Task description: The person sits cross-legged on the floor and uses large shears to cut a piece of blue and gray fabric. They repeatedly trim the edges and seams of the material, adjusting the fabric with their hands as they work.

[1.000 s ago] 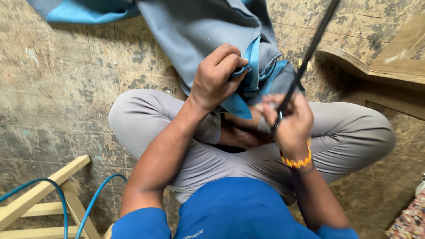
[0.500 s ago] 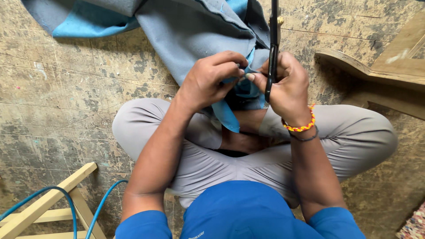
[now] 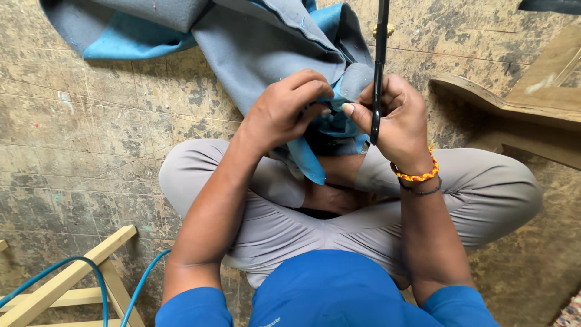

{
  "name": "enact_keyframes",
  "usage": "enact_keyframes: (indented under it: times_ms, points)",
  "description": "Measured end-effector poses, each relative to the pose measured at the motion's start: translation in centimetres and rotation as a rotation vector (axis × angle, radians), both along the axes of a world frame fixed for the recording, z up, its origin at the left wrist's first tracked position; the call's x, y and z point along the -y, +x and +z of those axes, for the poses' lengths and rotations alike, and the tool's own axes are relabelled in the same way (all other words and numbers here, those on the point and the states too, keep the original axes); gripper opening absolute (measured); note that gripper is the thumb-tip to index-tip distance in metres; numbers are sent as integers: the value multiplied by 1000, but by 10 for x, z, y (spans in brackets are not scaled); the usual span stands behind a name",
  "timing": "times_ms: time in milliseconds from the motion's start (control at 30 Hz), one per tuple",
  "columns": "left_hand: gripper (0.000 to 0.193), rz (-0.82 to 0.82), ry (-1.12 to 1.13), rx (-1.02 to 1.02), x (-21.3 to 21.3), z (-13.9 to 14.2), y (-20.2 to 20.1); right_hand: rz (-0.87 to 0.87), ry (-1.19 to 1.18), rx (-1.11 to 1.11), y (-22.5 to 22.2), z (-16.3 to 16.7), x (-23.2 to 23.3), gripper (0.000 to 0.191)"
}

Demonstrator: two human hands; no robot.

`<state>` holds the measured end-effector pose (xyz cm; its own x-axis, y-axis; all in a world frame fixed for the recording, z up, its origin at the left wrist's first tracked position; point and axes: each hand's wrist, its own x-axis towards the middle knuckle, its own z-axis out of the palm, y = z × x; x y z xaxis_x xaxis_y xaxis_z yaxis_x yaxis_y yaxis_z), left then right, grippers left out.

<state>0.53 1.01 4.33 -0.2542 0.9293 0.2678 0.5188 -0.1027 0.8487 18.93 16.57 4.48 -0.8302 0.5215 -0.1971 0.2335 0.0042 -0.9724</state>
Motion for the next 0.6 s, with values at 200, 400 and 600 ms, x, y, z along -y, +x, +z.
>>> enact_keyframes:
  times_ms: [200,400,600]
  points:
    - [27,68,-46,-76,1,3,-1,-44,68,39,5,3,5,27]
    - [17,128,23,-166,2,10,9,-132,54,112,7,2,24,24]
    - [18,202,130,-189,4,14,10,-164,239,94,61,11,55,23]
